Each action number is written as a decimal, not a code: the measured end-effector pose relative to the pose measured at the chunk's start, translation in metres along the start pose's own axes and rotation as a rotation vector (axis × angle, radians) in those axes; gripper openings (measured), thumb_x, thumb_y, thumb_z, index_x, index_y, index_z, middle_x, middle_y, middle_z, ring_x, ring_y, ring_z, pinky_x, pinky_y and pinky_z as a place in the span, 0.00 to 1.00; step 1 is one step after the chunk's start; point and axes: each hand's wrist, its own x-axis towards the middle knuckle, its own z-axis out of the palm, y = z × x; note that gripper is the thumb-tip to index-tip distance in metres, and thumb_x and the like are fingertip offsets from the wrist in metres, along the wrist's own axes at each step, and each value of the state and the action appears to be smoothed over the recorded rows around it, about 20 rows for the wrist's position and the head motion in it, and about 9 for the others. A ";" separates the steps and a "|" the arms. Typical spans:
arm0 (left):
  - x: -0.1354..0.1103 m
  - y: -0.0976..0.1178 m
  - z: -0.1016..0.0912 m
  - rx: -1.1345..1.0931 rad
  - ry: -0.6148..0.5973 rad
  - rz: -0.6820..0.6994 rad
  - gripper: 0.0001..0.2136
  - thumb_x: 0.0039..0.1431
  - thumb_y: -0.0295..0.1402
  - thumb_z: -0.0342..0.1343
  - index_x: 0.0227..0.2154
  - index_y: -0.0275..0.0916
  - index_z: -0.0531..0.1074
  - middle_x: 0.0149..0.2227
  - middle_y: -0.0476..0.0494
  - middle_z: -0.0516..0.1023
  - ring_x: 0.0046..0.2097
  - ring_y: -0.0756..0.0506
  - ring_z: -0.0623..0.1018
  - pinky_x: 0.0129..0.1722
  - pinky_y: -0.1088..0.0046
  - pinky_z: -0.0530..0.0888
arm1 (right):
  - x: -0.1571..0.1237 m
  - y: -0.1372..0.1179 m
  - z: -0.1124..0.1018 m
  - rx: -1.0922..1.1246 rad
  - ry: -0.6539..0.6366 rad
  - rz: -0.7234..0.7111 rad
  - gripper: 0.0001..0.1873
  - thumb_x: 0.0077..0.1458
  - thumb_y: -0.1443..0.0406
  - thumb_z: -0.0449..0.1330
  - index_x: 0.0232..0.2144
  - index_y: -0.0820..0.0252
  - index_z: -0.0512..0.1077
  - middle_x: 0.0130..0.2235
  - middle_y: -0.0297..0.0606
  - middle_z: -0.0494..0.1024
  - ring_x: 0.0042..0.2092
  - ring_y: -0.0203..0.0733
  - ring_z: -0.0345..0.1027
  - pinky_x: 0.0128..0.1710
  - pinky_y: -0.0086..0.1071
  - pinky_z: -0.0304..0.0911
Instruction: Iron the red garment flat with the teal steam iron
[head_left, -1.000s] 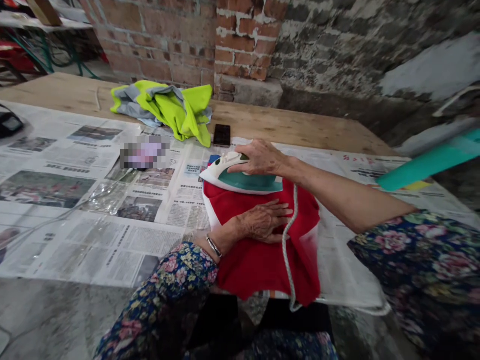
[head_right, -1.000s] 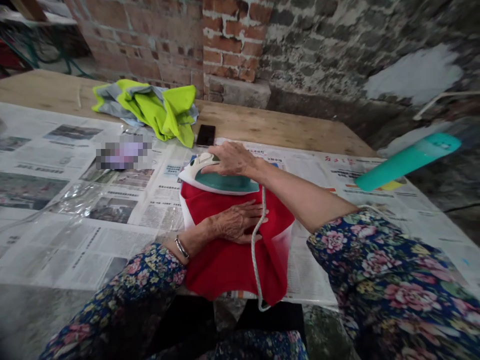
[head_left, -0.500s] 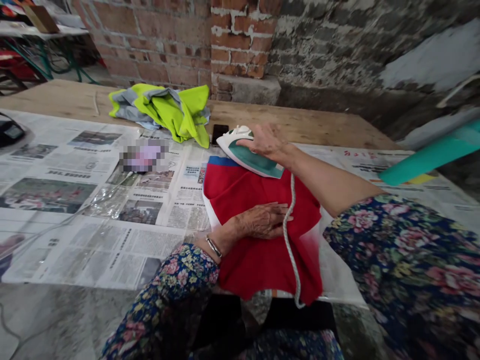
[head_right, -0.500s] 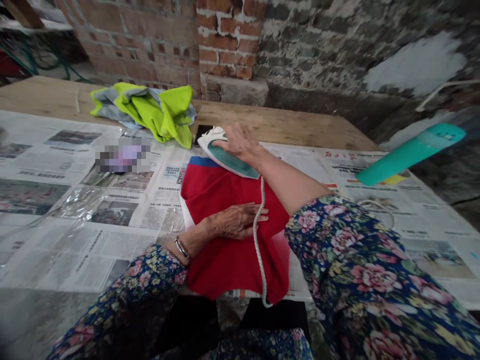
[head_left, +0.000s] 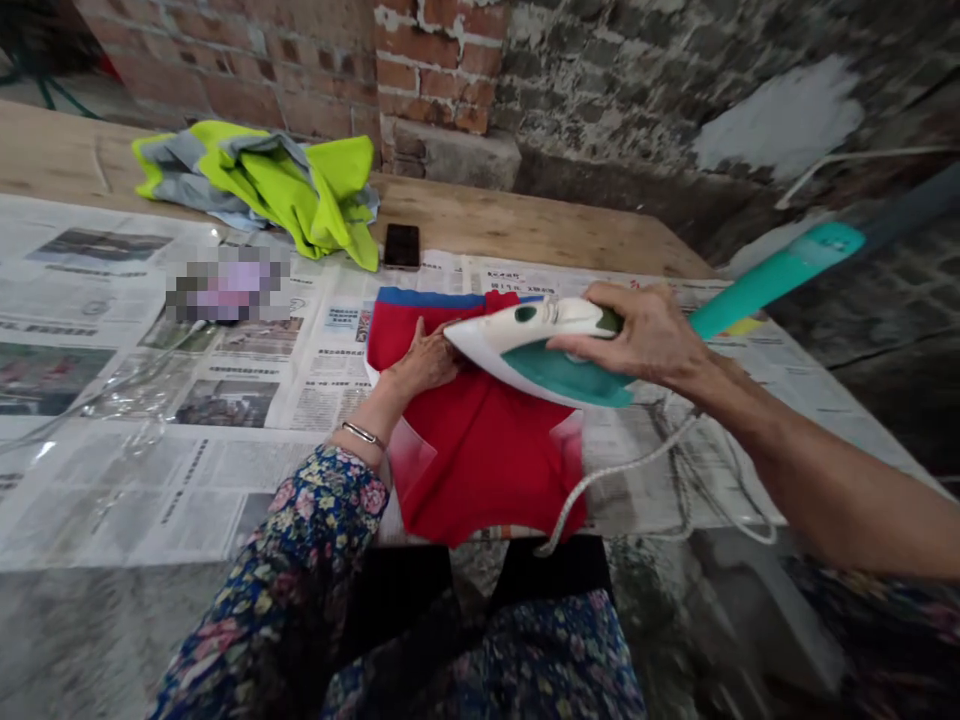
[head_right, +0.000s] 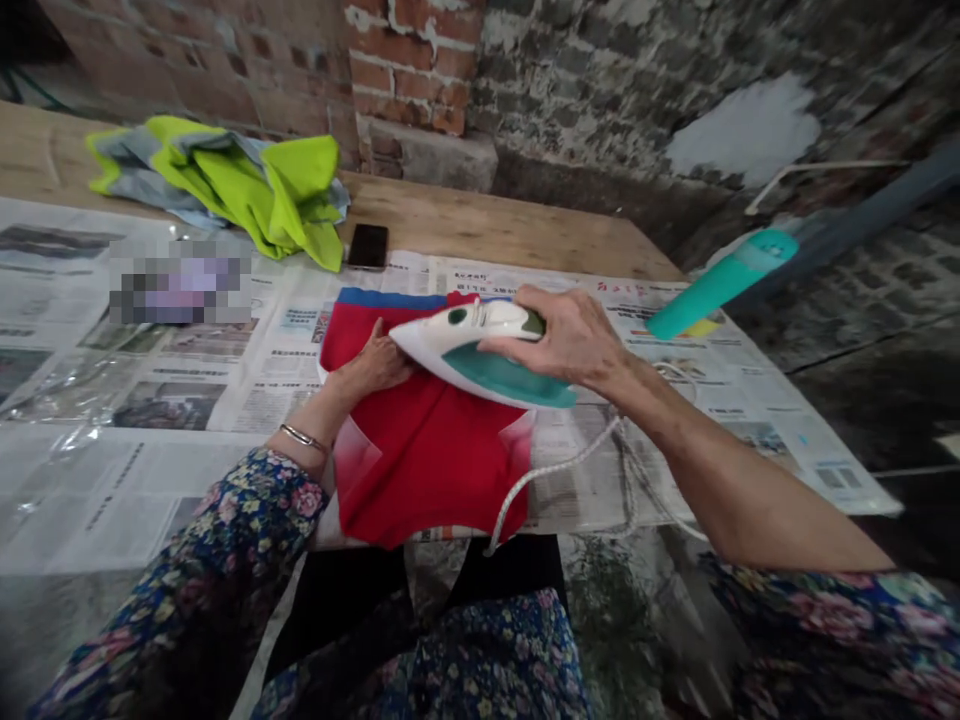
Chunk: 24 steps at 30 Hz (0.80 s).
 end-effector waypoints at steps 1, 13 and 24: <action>0.000 -0.003 -0.002 0.009 -0.007 0.020 0.22 0.73 0.33 0.53 0.66 0.54 0.75 0.73 0.44 0.71 0.77 0.32 0.61 0.75 0.30 0.48 | -0.008 0.001 0.001 0.015 -0.040 -0.048 0.25 0.58 0.40 0.65 0.36 0.54 0.79 0.29 0.41 0.80 0.31 0.51 0.73 0.33 0.40 0.59; 0.006 -0.018 0.002 0.047 0.020 0.062 0.20 0.79 0.42 0.47 0.67 0.64 0.73 0.74 0.51 0.69 0.75 0.34 0.62 0.75 0.37 0.53 | -0.011 -0.022 0.022 0.000 -0.301 -0.221 0.22 0.60 0.43 0.66 0.38 0.55 0.79 0.25 0.35 0.76 0.29 0.42 0.66 0.32 0.35 0.48; 0.009 -0.017 0.004 0.096 0.016 0.034 0.20 0.79 0.42 0.46 0.66 0.70 0.72 0.73 0.56 0.69 0.75 0.36 0.62 0.75 0.39 0.54 | -0.102 -0.023 0.006 0.171 -0.375 -0.352 0.24 0.66 0.40 0.61 0.38 0.52 0.79 0.28 0.35 0.80 0.28 0.41 0.68 0.29 0.35 0.53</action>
